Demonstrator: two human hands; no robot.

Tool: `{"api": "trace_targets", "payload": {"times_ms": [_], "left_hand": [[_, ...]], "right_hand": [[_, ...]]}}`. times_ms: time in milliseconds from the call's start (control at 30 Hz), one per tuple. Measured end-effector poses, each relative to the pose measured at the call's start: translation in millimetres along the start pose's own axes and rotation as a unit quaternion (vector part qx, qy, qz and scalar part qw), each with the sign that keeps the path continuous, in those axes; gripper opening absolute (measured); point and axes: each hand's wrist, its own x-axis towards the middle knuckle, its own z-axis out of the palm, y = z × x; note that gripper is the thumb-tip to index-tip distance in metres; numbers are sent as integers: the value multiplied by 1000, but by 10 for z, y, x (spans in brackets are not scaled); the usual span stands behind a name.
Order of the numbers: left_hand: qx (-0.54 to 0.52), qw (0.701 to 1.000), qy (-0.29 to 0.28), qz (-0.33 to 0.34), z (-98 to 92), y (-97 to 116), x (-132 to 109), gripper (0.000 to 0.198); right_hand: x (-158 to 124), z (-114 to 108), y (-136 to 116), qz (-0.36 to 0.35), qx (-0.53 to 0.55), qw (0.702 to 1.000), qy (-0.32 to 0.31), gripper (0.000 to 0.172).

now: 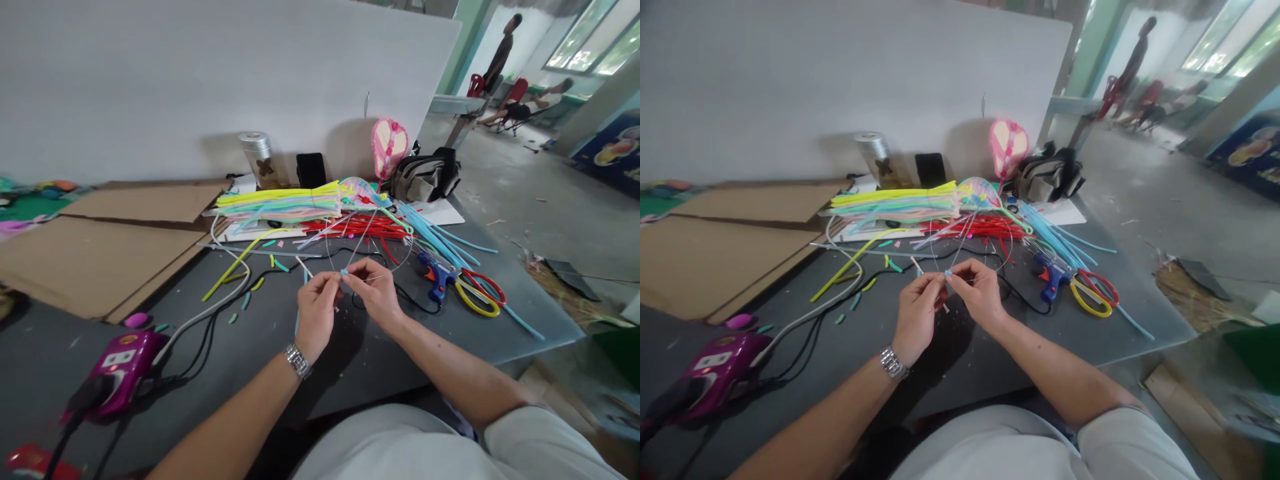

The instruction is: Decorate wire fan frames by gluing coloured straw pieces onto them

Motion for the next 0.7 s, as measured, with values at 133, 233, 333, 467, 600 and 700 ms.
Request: {"api": "trace_targets", "payload": {"times_ms": [133,233,333,467,600,700], "left_hand": [[-7,1000,5,-8,22,16,1,29],[-40,999,-13,-21,45,43,-7,32],[-73,996,-30,-32,62,65,-17,34],[-101,994,-41,-33,77,70,-23,35],[-103,994,-42,-14,83,52,-22,32],[-94,995,-41,3,78,42,-29,32]], "right_hand": [[10,-1,-3,7,16,1000,4,26],[23,-5,3,12,21,1000,8,24],[35,-16,4,30,18,999,16,22],[46,-23,-4,41,11,999,22,22],[43,-6,-11,43,29,998,21,22],[23,17,-21,40,40,998,25,22]]}}
